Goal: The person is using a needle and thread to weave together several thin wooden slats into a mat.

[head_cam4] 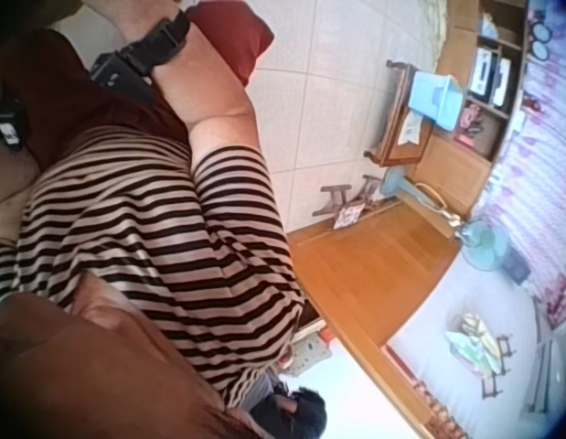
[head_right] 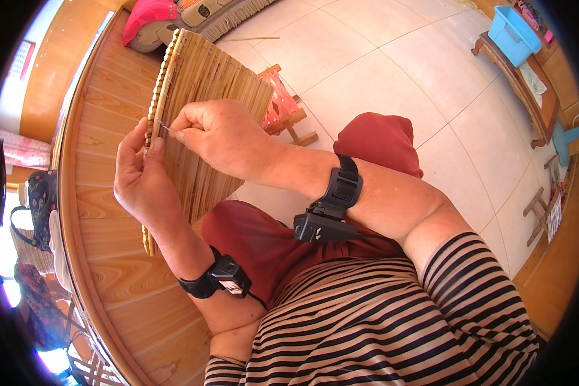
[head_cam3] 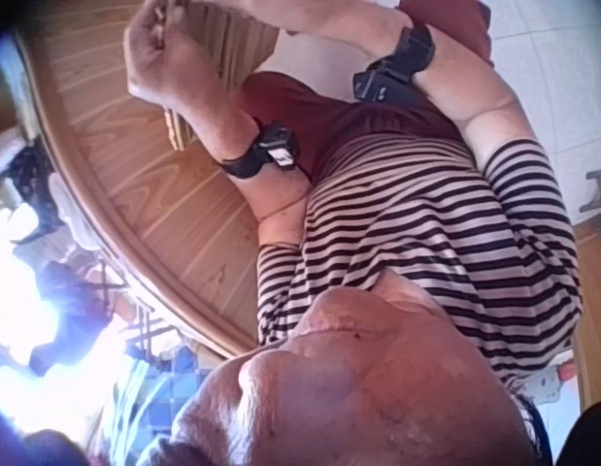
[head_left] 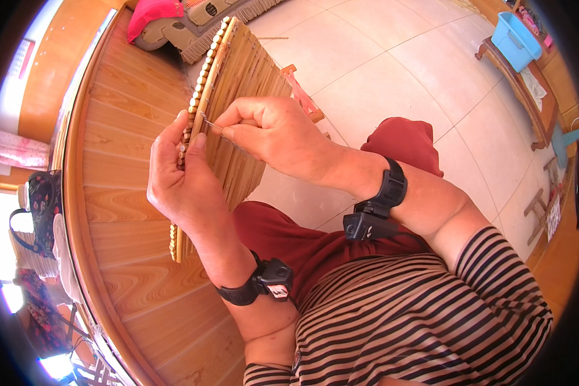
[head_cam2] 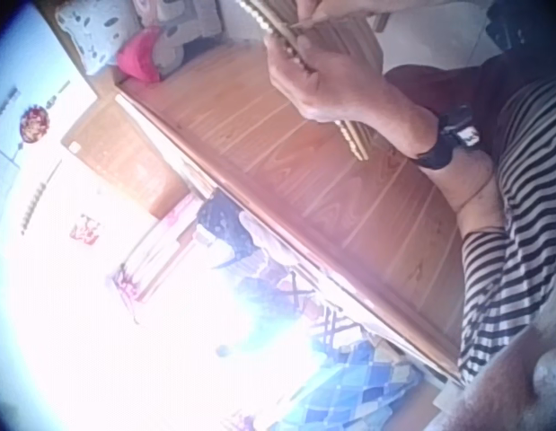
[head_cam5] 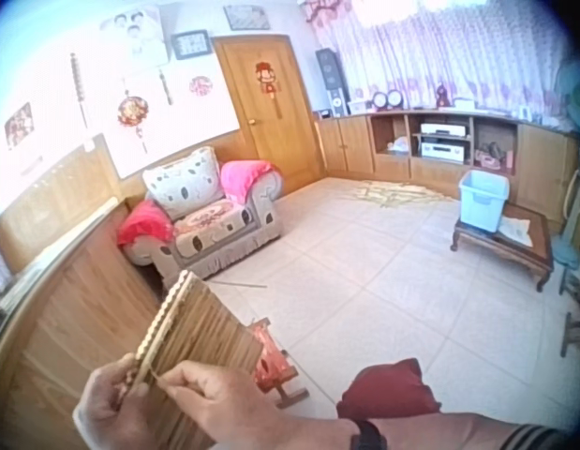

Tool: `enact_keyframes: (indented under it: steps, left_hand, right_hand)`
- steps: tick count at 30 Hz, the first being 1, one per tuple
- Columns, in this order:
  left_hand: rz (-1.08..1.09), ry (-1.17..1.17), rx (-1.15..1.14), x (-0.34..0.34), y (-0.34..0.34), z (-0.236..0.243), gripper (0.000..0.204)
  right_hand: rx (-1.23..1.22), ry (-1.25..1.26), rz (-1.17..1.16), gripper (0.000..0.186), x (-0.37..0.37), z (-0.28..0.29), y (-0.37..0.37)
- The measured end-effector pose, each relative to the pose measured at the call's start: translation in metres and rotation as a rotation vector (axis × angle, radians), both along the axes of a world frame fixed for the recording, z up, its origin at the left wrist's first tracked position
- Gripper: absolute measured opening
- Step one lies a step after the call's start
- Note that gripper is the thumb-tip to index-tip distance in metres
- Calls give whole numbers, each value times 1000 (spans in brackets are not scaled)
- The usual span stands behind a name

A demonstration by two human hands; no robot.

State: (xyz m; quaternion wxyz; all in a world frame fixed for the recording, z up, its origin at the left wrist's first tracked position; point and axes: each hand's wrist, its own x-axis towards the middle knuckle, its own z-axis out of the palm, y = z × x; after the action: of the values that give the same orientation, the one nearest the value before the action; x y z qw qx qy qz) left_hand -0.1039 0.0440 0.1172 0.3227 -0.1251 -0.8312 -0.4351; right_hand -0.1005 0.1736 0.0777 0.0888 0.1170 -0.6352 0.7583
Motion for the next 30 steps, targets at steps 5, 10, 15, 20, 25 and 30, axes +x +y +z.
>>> enact_keyframes:
  steps: [5, 10, 15, 20, 25, 30]
  left_hand:
    - [-65, -146, 116, 5, -1, 4, 28]
    - [-55, -82, 20, 5, 1, -1, 30]
    - [20, -68, 29, 13, 13, 3, 32]
    - [-12, -13, -86, 13, 11, 1, 30]
    - [-68, -141, -25, 14, 14, 6, 28]
    - [-12, 99, -154, 10, 17, 7, 27]
  right_hand:
    - [15, 46, -103, 16, -1, 3, -5]
    - [-78, 6, -111, 15, 1, 6, -6]
    - [-158, -188, 5, 20, 8, 19, 8]
    - [-198, -222, 35, 20, 9, 17, 9]
    - [-278, -194, 13, 20, 11, 15, 5]
    - [-329, -137, 75, 23, 8, 15, 7]
